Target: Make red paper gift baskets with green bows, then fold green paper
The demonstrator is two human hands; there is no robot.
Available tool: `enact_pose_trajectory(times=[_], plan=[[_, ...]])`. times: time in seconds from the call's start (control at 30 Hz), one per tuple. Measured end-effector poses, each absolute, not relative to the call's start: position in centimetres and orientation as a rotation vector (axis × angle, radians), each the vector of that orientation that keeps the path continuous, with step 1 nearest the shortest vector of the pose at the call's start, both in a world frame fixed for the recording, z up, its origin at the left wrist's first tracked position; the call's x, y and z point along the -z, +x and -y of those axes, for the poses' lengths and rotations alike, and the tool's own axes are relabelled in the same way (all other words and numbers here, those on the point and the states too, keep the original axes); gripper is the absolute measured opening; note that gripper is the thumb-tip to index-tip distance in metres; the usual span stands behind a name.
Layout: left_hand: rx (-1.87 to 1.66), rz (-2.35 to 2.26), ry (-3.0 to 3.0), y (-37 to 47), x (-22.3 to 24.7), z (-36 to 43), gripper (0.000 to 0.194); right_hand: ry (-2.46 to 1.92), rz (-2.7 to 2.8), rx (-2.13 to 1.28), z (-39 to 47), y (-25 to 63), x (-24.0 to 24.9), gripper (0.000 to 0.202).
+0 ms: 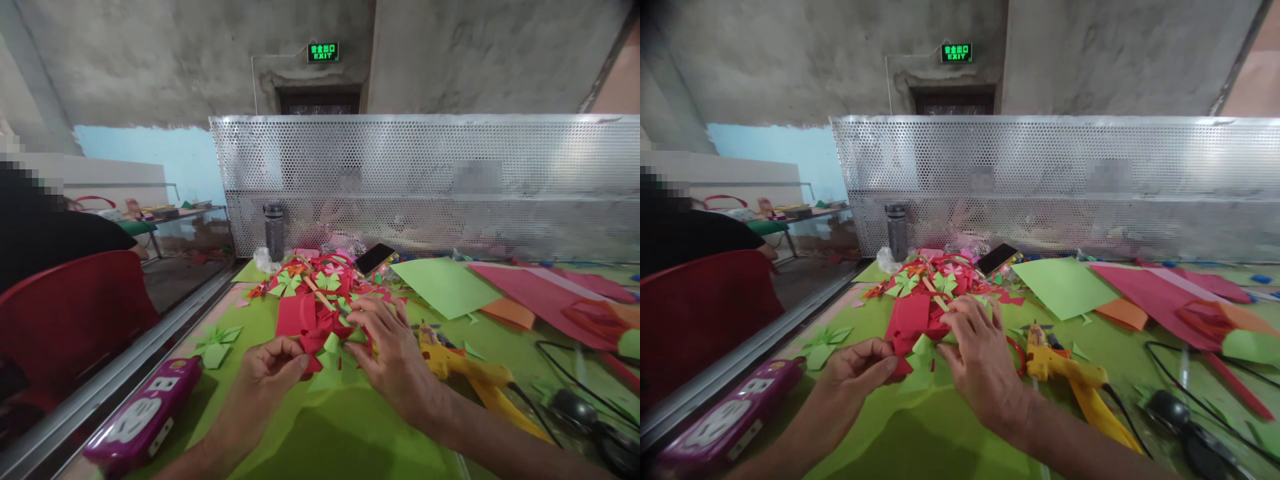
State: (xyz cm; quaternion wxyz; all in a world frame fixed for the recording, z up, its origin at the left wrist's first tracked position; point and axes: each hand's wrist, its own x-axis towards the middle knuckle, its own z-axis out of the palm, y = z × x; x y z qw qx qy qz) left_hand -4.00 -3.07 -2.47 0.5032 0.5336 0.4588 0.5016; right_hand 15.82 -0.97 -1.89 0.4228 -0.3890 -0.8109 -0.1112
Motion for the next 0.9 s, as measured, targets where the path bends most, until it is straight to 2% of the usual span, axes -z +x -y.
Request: enact_pose_trajectory(times=[0.33,0.9], plan=[[-1.219,-1.06,1.124,-4.1,3.2,2.7,0.018,-0.946,2.02,0.247,1.1,15.8,1.7,0.015],[-1.276,-0.885,0.711,-4.2,3.1,2.0,0.023,-0.821,2.056,0.251,0.6,16.0,2.1,0.016]])
